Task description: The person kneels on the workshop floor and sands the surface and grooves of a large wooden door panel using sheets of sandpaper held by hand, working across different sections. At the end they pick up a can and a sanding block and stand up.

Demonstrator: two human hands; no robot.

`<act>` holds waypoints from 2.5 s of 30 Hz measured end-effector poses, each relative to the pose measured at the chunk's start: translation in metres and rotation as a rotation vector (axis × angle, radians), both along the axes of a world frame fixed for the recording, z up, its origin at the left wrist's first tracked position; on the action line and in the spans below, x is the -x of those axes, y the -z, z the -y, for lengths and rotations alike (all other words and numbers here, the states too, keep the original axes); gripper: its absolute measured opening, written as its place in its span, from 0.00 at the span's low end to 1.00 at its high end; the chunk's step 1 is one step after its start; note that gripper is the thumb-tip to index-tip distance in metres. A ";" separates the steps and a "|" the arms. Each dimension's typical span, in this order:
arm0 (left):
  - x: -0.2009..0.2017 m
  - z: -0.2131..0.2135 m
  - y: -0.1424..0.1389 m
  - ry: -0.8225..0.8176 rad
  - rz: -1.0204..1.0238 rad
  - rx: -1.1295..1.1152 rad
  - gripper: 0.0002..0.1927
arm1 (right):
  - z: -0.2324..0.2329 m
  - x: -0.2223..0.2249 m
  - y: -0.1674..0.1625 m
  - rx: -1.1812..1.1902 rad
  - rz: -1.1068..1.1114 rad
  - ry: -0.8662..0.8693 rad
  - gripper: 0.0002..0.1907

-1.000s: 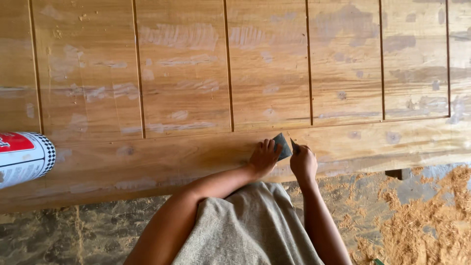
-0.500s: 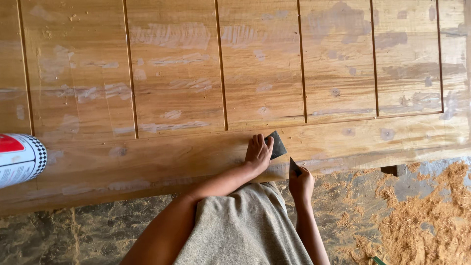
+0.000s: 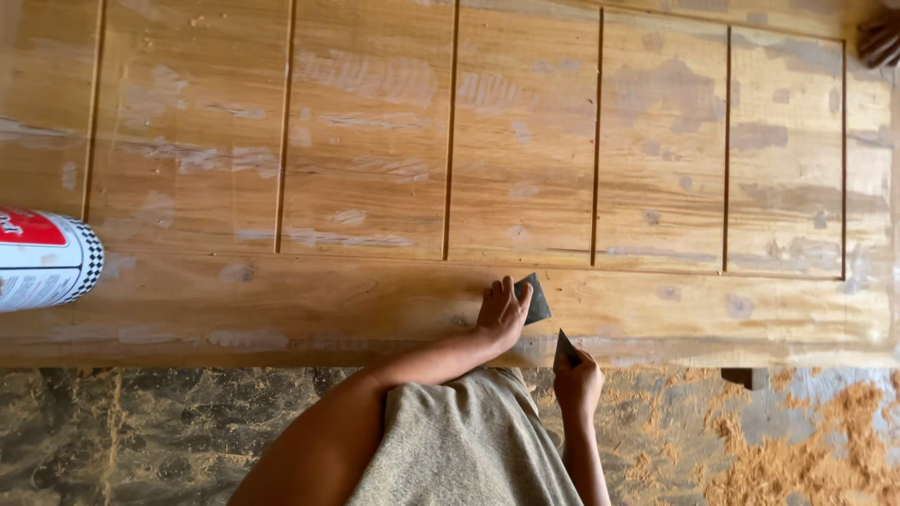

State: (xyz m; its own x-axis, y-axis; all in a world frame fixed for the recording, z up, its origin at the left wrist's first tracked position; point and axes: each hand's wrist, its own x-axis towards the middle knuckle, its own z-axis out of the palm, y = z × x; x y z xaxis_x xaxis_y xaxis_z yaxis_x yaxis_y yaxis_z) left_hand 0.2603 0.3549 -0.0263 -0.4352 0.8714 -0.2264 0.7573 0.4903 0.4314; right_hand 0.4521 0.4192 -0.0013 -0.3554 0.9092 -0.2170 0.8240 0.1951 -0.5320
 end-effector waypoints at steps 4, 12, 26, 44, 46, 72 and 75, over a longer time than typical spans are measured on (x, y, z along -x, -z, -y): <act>0.004 0.003 -0.003 0.064 -0.041 0.046 0.36 | -0.002 -0.005 0.011 -0.044 0.085 -0.013 0.15; 0.009 0.007 -0.021 -0.071 0.313 0.082 0.29 | -0.011 -0.002 0.025 0.078 0.229 0.031 0.17; -0.002 -0.005 0.013 -0.120 0.314 -0.006 0.25 | -0.006 -0.009 0.027 0.015 0.210 0.029 0.15; 0.016 -0.008 -0.011 -0.196 0.372 0.126 0.26 | 0.002 -0.021 0.035 0.089 0.249 0.074 0.13; 0.016 -0.012 0.001 -0.280 0.454 0.086 0.25 | 0.002 -0.020 0.034 0.103 0.258 0.080 0.13; 0.043 -0.021 0.026 -0.098 0.223 0.020 0.23 | 0.003 -0.027 0.036 0.100 0.227 0.089 0.13; 0.042 -0.018 0.018 0.174 -0.006 0.170 0.36 | 0.002 -0.025 0.034 0.110 0.242 0.095 0.14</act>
State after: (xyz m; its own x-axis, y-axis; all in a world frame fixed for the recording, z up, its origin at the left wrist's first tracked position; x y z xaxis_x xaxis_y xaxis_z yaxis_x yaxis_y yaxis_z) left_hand 0.2185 0.3729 -0.0439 -0.2838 0.8829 -0.3741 0.8387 0.4177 0.3495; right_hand 0.4776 0.4173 -0.0352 -0.1955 0.9023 -0.3843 0.9414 0.0628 -0.3314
